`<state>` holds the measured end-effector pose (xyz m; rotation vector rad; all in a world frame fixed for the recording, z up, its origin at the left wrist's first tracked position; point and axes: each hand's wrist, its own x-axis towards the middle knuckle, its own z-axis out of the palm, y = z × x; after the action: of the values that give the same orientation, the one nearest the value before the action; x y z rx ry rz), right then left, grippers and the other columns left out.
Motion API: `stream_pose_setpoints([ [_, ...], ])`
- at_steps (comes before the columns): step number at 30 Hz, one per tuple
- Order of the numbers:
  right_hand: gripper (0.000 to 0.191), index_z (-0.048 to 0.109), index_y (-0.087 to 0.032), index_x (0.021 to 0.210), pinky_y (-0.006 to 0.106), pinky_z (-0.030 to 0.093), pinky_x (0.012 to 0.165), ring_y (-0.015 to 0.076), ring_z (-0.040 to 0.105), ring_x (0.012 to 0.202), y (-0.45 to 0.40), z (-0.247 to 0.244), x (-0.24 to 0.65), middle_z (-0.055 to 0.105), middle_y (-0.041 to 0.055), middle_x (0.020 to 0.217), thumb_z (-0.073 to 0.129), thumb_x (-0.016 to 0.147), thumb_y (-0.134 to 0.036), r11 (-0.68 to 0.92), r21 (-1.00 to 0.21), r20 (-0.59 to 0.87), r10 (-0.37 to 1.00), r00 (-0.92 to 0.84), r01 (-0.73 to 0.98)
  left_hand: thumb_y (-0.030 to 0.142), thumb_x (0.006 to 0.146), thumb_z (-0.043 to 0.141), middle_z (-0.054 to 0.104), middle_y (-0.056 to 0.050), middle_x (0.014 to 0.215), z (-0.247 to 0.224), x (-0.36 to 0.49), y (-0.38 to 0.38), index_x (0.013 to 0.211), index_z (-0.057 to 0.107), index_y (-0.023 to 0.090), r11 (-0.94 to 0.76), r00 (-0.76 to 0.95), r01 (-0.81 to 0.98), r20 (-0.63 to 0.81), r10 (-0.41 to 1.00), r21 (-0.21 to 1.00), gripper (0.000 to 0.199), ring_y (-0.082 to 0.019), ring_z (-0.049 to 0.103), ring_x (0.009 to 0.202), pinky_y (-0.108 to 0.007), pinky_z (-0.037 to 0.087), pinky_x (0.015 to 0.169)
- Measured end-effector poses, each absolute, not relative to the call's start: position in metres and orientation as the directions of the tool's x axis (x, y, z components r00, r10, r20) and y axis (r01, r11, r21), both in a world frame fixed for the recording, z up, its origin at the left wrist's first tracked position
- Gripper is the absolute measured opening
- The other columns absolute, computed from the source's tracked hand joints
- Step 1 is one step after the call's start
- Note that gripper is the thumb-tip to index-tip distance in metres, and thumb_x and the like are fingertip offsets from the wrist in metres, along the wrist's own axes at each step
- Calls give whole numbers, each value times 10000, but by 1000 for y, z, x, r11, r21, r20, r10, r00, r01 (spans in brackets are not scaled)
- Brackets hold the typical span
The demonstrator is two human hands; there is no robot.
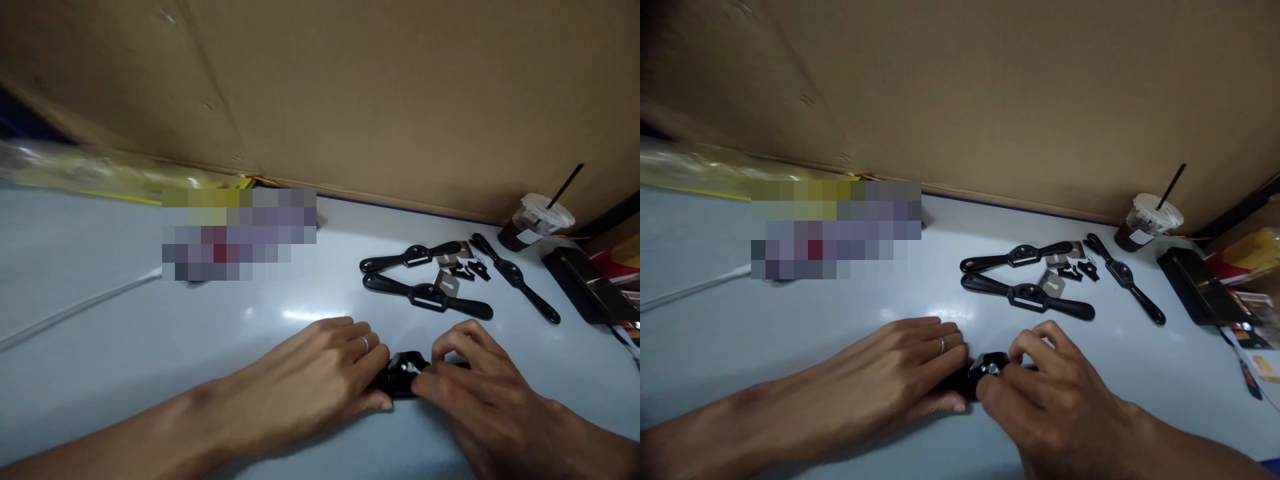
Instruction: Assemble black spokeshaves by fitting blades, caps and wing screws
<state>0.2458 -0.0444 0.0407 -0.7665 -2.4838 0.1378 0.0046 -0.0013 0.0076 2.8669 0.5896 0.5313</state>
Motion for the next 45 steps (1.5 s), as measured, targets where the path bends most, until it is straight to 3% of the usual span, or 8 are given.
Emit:
stream_pose_setpoints([
  [4,264,653,-140,1019,341,435,724,199,578,826,-43,41,246,742,65,870,413,995,-33,845,-212,488,527,-696,491,408,1069,562,619,-4,762,8,4,-2,843,561,186,-900,861,358,287,421,248,317,-181,547,634,-330,377,587],
  [17,323,675,-145,954,339,395,678,170,546,713,-44,44,242,664,12,694,379,1062,-72,890,-118,475,440,-762,440,460,1136,247,594,-11,731,7,5,-3,822,547,191,-904,852,354,316,418,242,510,-187,531,612,-335,357,565],
  [20,324,678,-122,954,354,394,675,186,560,732,-44,45,241,693,42,731,377,1056,-64,845,-90,493,497,-714,527,461,1135,251,597,-11,735,7,5,-2,826,545,189,-902,852,352,314,419,249,506,-183,528,607,-332,357,564],
  [24,344,668,-147,922,339,397,645,162,545,679,-44,46,239,693,9,715,368,1077,-83,893,-91,498,424,-757,441,454,1135,272,604,-12,745,7,5,-1,831,546,191,-902,853,349,312,418,254,486,-189,541,621,-336,372,577],
  [30,338,685,-137,932,351,413,656,175,573,749,-43,46,239,748,51,820,382,1070,-78,861,-67,501,467,-729,505,438,1121,385,612,-6,754,5,3,-3,850,558,189,-901,856,351,302,419,255,407,-189,550,633,-331,380,588],
  [34,328,684,-169,902,329,413,663,144,564,703,-43,48,239,709,-11,718,417,1069,-80,891,-73,461,428,-777,448,446,1127,340,607,-7,742,7,3,-2,832,550,192,-900,853,351,309,421,257,442,-191,552,622,-335,376,575],
  [40,298,686,-161,908,336,406,682,167,592,762,-45,45,237,754,21,826,443,1041,-53,875,-20,517,423,-744,483,444,1136,266,601,-9,733,7,3,-2,829,552,192,-903,853,349,314,418,252,489,-193,549,610,-339,380,570],
  [45,296,694,-144,909,346,432,724,174,608,811,-45,45,238,773,35,859,445,1054,-74,861,-29,523,446,-726,508,443,1124,386,617,-7,742,6,2,-2,841,575,185,-906,851,353,322,415,235,427,-179,546,620,-327,382,579],
])
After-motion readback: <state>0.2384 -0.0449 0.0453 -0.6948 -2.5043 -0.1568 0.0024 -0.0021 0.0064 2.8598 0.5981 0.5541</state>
